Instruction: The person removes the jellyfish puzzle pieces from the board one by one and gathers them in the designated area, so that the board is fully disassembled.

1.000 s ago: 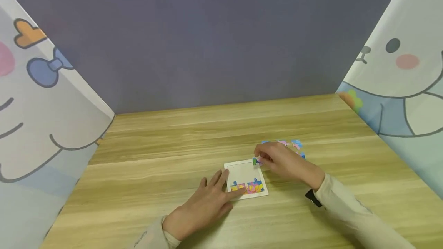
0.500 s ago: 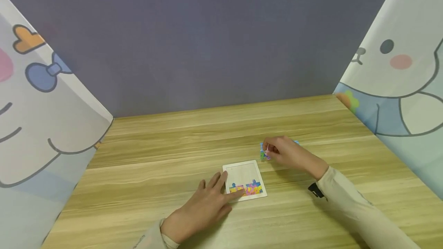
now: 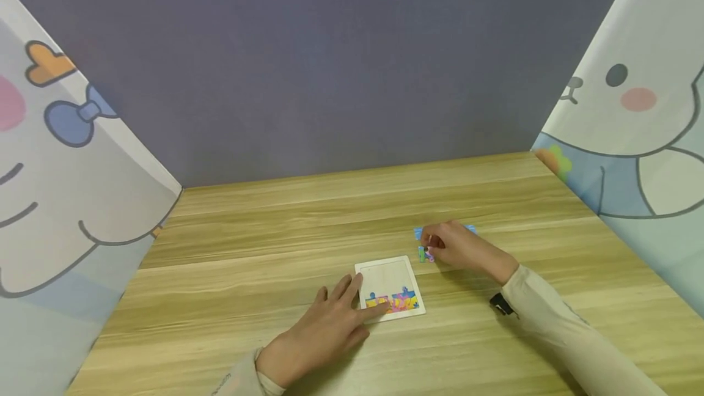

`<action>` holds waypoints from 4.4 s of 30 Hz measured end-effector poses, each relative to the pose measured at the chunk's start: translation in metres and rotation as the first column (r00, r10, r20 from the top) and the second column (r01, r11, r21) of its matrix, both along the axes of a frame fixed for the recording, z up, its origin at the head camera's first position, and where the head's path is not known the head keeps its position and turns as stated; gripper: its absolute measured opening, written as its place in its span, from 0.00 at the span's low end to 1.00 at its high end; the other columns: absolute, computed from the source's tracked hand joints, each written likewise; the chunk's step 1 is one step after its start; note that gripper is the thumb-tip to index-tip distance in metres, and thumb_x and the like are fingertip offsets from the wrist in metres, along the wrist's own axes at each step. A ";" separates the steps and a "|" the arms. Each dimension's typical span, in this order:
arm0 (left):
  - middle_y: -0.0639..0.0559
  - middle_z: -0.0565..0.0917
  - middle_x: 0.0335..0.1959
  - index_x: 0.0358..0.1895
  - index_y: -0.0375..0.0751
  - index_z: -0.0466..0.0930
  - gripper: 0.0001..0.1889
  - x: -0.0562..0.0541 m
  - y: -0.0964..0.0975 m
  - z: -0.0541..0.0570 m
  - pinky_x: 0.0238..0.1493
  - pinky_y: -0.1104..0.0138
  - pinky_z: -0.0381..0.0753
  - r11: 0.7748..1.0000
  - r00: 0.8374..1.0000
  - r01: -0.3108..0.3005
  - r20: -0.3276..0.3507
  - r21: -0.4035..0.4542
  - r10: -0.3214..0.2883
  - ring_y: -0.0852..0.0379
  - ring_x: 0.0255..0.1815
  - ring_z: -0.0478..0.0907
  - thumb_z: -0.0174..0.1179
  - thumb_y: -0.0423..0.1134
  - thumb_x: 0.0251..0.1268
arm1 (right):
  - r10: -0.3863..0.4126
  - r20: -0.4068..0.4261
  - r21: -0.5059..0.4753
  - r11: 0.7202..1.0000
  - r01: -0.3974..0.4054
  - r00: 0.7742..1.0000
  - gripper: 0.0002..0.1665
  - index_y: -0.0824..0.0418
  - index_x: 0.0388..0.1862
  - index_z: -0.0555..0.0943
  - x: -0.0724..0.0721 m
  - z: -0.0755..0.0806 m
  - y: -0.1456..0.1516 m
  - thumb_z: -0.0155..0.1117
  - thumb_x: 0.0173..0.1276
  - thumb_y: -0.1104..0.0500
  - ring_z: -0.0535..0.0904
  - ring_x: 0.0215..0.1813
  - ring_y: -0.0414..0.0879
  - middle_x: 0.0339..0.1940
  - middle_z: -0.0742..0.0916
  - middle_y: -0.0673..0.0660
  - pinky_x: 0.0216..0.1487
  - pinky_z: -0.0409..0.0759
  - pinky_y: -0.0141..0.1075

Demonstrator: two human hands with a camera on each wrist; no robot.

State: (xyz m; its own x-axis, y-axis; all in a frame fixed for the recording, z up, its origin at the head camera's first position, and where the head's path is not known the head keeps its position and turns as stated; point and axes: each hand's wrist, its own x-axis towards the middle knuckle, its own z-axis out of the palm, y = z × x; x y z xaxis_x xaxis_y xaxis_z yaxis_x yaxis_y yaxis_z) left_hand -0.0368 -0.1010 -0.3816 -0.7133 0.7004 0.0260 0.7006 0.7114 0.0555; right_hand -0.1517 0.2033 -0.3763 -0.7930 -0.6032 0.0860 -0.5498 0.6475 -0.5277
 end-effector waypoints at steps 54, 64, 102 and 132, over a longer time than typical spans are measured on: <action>0.33 0.68 0.68 0.68 0.70 0.72 0.25 0.000 0.000 -0.002 0.46 0.41 0.80 1.000 0.999 0.007 -0.035 0.012 -0.007 0.37 0.67 0.70 0.59 0.45 0.70 | 0.069 -0.093 0.117 0.991 -0.058 0.993 0.10 0.63 0.41 0.84 0.035 0.012 -0.038 0.65 0.61 0.71 0.78 0.33 0.39 0.31 0.84 0.51 0.35 0.79 0.32; 0.32 0.68 0.68 0.68 0.69 0.74 0.25 0.001 0.000 -0.002 0.47 0.39 0.79 0.999 0.998 0.011 -0.056 0.032 -0.010 0.35 0.68 0.70 0.58 0.43 0.70 | 0.129 0.015 0.126 0.984 -0.130 0.992 0.12 0.60 0.43 0.83 0.048 0.015 -0.048 0.68 0.60 0.69 0.75 0.32 0.38 0.31 0.81 0.47 0.34 0.76 0.30; 0.32 0.67 0.69 0.68 0.70 0.73 0.25 0.000 -0.001 -0.002 0.47 0.38 0.79 0.999 1.000 0.013 -0.018 0.045 -0.013 0.35 0.68 0.69 0.58 0.43 0.71 | 0.137 0.001 0.214 0.968 -0.134 0.991 0.14 0.54 0.33 0.80 0.066 0.012 -0.055 0.74 0.55 0.69 0.70 0.34 0.38 0.33 0.76 0.46 0.34 0.74 0.29; 0.32 0.65 0.71 0.71 0.71 0.69 0.27 -0.002 0.002 0.002 0.48 0.37 0.79 1.000 1.000 0.012 0.026 0.022 -0.013 0.33 0.69 0.68 0.59 0.45 0.72 | 0.178 0.021 0.103 0.978 -0.179 0.984 0.13 0.55 0.33 0.75 0.062 0.025 -0.052 0.67 0.64 0.71 0.67 0.25 0.32 0.26 0.78 0.42 0.27 0.72 0.27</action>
State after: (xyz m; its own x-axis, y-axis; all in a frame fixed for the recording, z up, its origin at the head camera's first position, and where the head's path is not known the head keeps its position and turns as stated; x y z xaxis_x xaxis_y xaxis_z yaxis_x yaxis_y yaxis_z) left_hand -0.0387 -0.0994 -0.3799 -0.7051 0.7087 0.0234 0.7075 0.7010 0.0892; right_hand -0.0900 0.1512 -0.3512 -0.6723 -0.7402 0.0065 -0.6556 0.5914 -0.4695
